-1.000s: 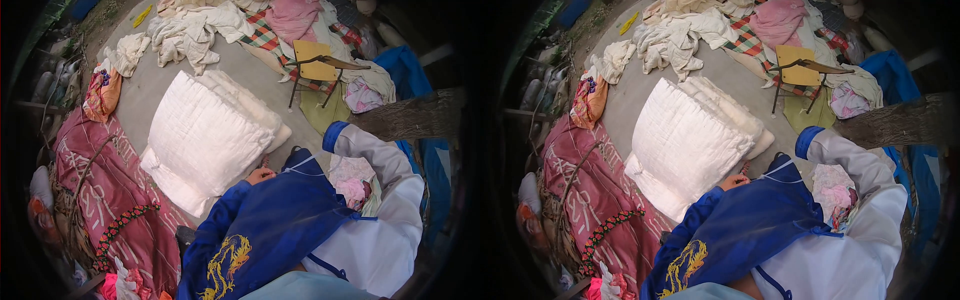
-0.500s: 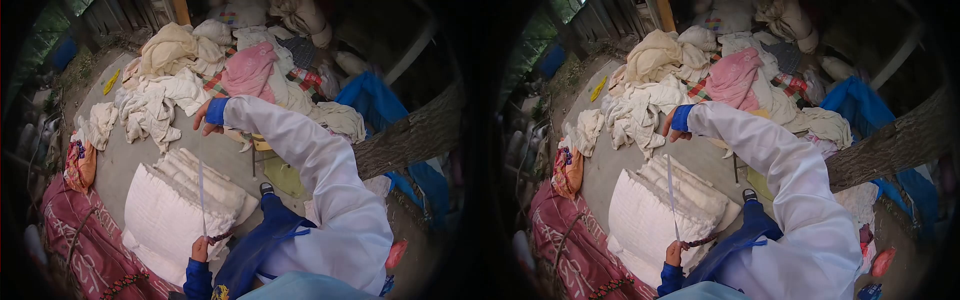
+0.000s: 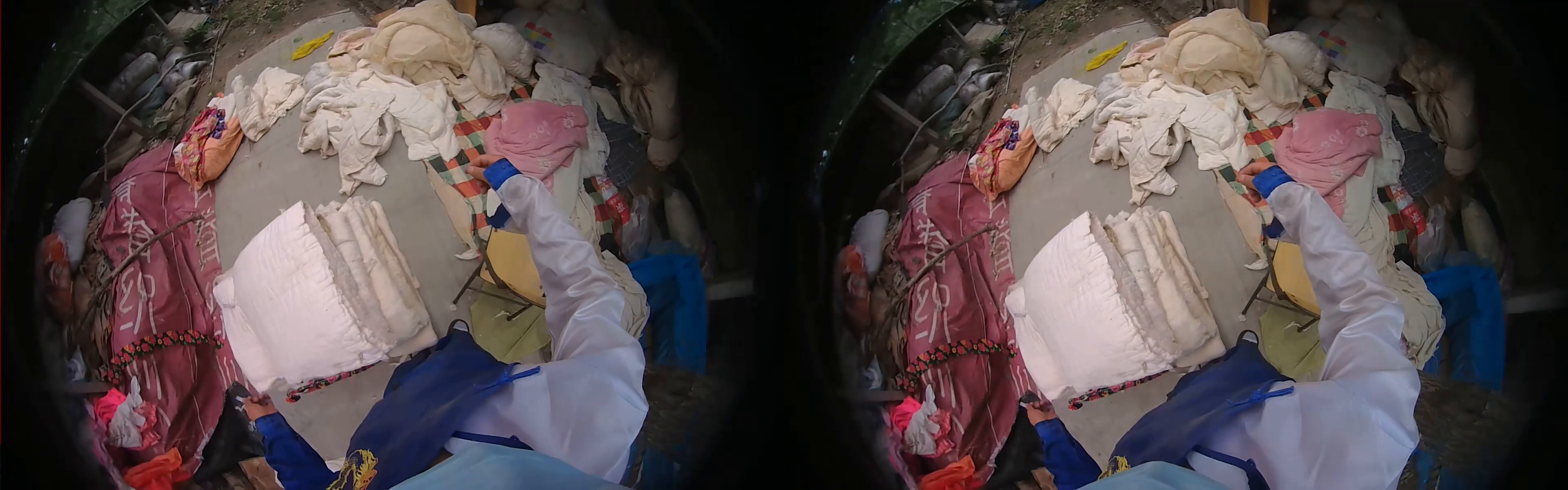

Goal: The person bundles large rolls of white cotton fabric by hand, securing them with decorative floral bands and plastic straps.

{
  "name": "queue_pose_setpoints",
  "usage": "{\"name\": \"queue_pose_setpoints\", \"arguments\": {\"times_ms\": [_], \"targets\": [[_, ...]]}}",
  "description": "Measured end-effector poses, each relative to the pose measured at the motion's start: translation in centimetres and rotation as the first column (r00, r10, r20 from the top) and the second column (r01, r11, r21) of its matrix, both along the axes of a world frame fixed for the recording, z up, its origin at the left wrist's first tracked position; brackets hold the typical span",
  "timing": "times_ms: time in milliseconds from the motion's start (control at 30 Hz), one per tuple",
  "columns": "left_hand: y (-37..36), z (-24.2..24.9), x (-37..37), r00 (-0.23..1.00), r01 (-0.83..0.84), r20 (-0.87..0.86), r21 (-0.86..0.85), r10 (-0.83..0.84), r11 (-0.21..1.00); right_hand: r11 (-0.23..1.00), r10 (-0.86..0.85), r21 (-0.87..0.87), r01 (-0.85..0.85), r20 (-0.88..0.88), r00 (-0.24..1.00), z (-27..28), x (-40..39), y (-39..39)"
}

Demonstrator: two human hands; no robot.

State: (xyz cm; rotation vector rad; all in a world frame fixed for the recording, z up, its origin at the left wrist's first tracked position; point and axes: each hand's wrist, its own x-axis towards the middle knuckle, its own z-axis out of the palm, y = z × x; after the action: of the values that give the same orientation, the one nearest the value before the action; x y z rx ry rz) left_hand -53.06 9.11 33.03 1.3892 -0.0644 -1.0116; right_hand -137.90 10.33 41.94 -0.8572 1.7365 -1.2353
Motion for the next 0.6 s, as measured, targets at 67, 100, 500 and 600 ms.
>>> {"name": "queue_pose_setpoints", "arguments": {"times_ms": [67, 100, 500, 600], "targets": [[0.1, 1.0, -1.4, 0.993, 0.038, 0.111, -0.068, -0.03, 0.997, 0.995, -0.031, 0.095, 0.021, 0.096, 0.995, -4.3, 0.5, 0.7], [-0.4, -0.3, -0.4, 0.991, -0.005, 0.134, -0.128, 0.023, 0.992, 0.99, -0.036, 0.142, 0.017, 0.126, 0.991, -5.7, 1.5, 1.2], [-8.5, 2.3, -3.8, 0.892, -0.068, 0.391, -0.381, 0.227, 0.922, 0.913, 0.318, 0.239, -0.33, 0.09, 0.944, -13.3, 23.7, -4.5], [-11.5, 3.4, -5.8, 0.841, -0.011, 0.498, -0.375, 0.211, 0.927, 0.782, 0.572, 0.166, -0.601, 0.192, 0.798, -11.1, 34.4, -8.9]]}}
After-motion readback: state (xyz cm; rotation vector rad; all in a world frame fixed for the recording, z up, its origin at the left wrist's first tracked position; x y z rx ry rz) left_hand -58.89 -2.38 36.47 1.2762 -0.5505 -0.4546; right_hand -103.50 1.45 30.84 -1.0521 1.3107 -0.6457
